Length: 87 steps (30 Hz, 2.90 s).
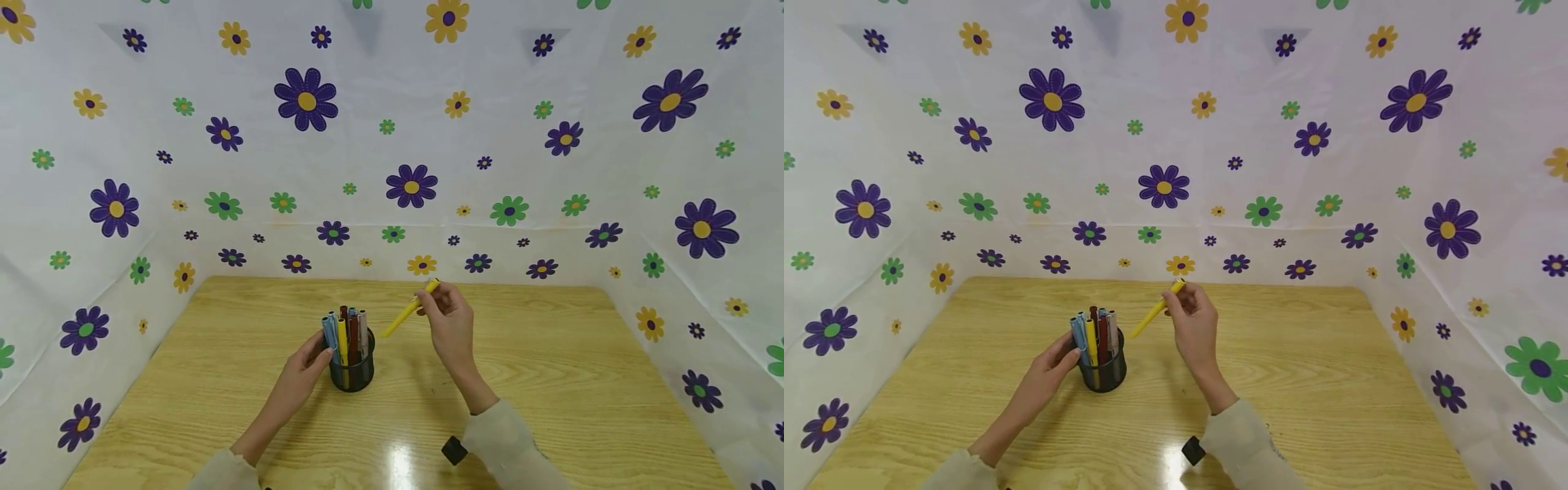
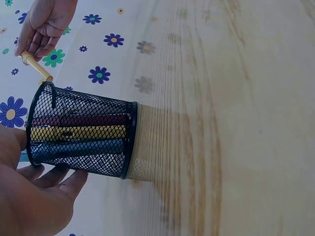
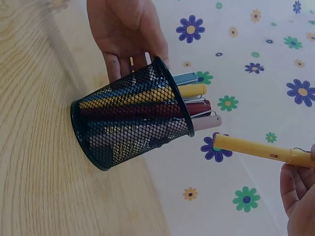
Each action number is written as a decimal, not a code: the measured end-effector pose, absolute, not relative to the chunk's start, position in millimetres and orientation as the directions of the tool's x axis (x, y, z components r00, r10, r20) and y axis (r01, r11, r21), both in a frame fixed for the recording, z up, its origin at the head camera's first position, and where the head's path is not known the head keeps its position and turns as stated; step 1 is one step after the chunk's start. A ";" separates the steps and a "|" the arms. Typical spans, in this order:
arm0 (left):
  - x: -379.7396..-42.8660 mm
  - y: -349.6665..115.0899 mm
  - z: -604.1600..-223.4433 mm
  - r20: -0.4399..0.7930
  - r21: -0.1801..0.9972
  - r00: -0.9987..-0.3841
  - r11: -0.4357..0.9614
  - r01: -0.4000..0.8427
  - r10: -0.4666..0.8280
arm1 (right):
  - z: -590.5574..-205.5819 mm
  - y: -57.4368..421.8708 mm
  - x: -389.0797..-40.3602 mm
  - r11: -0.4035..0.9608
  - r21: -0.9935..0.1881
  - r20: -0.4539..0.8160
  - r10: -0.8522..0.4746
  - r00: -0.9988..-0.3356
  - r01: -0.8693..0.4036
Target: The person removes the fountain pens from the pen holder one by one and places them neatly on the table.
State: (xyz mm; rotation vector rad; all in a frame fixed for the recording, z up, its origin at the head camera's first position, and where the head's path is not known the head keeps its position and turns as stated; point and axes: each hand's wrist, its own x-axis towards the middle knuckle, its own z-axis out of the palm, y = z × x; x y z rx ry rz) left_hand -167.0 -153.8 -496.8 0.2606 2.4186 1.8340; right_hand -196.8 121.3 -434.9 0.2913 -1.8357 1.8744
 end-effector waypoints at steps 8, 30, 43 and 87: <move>-166.3 -151.5 -494.2 0.038 0.961 -0.978 0.262 0.092 0.203 | -434.5 138.4 -195.5 0.013 -0.878 0.470 0.216 -0.856 -0.479; -165.0 -153.6 -494.2 0.024 0.968 -0.979 0.241 0.073 0.200 | -445.0 148.9 -193.7 -0.006 -0.937 0.345 0.141 -0.928 -0.349; -164.4 -152.9 -493.6 0.016 0.956 -0.983 0.287 0.070 0.185 | -455.7 143.6 -194.1 -0.004 -0.974 0.224 0.043 -0.974 -0.225; -164.8 -151.4 -492.9 0.011 0.955 -0.983 0.291 0.064 0.182 | -493.8 114.8 -200.4 0.136 -0.990 0.017 -0.140 -0.990 -0.036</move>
